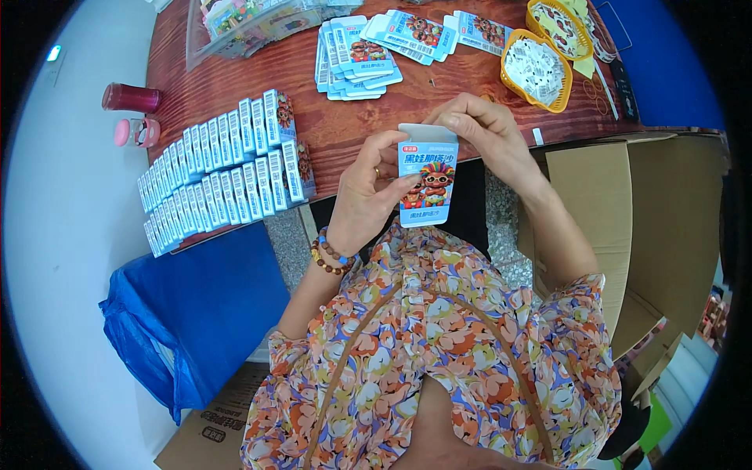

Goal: Packing small colorful items and printed cards into small white cardboard boxes.

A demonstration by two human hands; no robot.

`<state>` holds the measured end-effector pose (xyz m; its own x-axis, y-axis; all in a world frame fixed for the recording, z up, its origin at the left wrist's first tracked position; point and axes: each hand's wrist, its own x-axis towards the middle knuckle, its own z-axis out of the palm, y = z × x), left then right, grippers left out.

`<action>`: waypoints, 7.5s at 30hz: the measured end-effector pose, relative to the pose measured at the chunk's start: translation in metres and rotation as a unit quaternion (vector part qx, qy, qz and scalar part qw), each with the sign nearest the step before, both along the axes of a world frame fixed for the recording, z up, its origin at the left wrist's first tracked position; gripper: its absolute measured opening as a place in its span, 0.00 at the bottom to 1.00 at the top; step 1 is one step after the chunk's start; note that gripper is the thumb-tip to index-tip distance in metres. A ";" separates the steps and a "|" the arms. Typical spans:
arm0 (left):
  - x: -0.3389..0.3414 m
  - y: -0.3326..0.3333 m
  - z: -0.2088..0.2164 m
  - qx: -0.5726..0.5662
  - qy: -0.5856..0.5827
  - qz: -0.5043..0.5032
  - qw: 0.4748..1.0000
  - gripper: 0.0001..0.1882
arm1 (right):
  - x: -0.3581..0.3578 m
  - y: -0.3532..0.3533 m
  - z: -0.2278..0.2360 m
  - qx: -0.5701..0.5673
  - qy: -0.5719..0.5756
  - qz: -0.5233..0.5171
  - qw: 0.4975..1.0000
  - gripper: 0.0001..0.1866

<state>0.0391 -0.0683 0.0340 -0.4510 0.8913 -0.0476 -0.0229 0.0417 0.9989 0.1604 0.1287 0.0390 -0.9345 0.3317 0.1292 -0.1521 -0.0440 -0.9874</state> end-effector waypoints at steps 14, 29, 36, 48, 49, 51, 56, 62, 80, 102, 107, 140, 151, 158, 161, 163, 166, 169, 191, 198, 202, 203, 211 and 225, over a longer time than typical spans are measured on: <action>0.002 -0.009 -0.007 -0.020 0.015 -0.002 1.000 0.32 | 0.000 0.000 0.021 0.046 -0.204 0.051 0.977 0.12; 0.011 0.002 -0.013 0.008 0.045 0.013 0.999 0.35 | 0.017 -0.021 0.027 0.168 -0.106 -0.028 0.980 0.17; 0.011 0.004 -0.017 -0.012 -0.060 0.004 0.998 0.29 | 0.027 -0.001 0.002 0.263 -0.060 -0.010 0.963 0.18; -0.003 0.008 -0.020 -0.014 0.055 -0.002 0.998 0.24 | 0.012 0.001 -0.001 0.276 -0.106 0.038 0.955 0.17; -0.002 0.011 -0.018 0.002 -0.008 -0.007 1.000 0.25 | 0.012 0.003 -0.001 0.286 -0.098 0.037 0.952 0.17; -0.012 0.009 -0.014 -0.028 -0.102 0.011 0.994 0.30 | 0.011 0.006 -0.001 -0.017 -0.214 -0.018 0.977 0.16; -0.016 0.018 -0.029 0.031 0.157 0.118 0.980 0.47 | -0.011 0.004 -0.029 -0.340 -0.081 -0.108 0.931 0.17; -0.013 0.015 -0.023 0.048 0.216 0.205 0.954 0.49 | -0.057 -0.038 -0.035 -0.420 -0.191 0.032 0.887 0.12; -0.041 0.002 0.001 -0.007 0.164 0.173 0.971 0.42 | -0.331 0.152 0.011 0.815 -0.150 -0.008 0.560 0.27; -0.023 0.000 0.004 -0.013 0.189 0.118 0.975 0.47 | -0.306 0.155 0.046 0.645 0.003 -0.026 0.764 0.11; -0.022 -0.002 -0.009 -0.011 0.161 0.144 0.976 0.45 | -0.295 0.154 0.056 0.616 -0.019 -0.046 0.786 0.10; -0.027 0.040 -0.021 -0.064 0.374 0.194 0.905 0.48 | -0.038 0.031 0.076 0.441 -0.064 -0.093 0.890 0.10; -0.006 0.034 -0.038 -0.062 0.347 0.104 0.930 0.43 | -0.163 0.247 0.056 0.549 -0.301 -0.274 0.730 0.16; -0.021 0.030 -0.045 -0.055 0.302 0.086 0.948 0.43 | -0.241 0.332 -0.007 0.623 -0.403 -0.189 0.643 0.14; -0.021 0.019 -0.056 -0.065 0.283 0.097 0.952 0.48 | -0.249 0.332 0.004 0.586 -0.475 -0.163 0.636 0.19; -0.020 0.018 -0.066 -0.032 0.290 0.100 0.951 0.49 | -0.252 0.332 0.009 0.545 -0.502 -0.081 0.667 0.21; -0.021 0.017 -0.072 0.004 0.299 0.108 0.948 0.50 | -0.250 0.331 0.006 0.584 -0.487 -0.007 0.649 0.21; -0.021 0.021 -0.073 0.016 0.293 0.099 0.951 0.51 | -0.242 0.346 -0.014 0.613 -0.458 -0.069 0.640 0.15; -0.023 0.019 -0.075 -0.015 0.299 0.095 0.950 0.52 | -0.254 0.330 0.013 0.445 -0.368 -0.127 0.806 0.20; -0.022 0.019 -0.074 -0.019 0.295 0.089 0.951 0.52 | -0.280 0.341 -0.010 0.613 -0.400 -0.069 0.678 0.19; -0.021 0.017 -0.077 -0.026 0.290 0.084 0.953 0.52 | -0.265 0.348 -0.005 0.564 -0.401 -0.050 0.720 0.18; -0.020 0.016 -0.079 -0.027 0.290 0.080 0.953 0.51 | -0.255 0.346 0.000 0.449 -0.375 -0.083 0.806 0.17; -0.022 0.022 -0.065 -0.034 0.288 0.101 0.952 0.50 | -0.187 0.311 0.036 0.269 -0.271 -0.081 0.921 0.10; -0.022 0.044 -0.042 -0.047 0.420 0.195 0.885 0.42 | -0.085 0.041 0.090 0.281 -0.231 0.129 0.923 0.13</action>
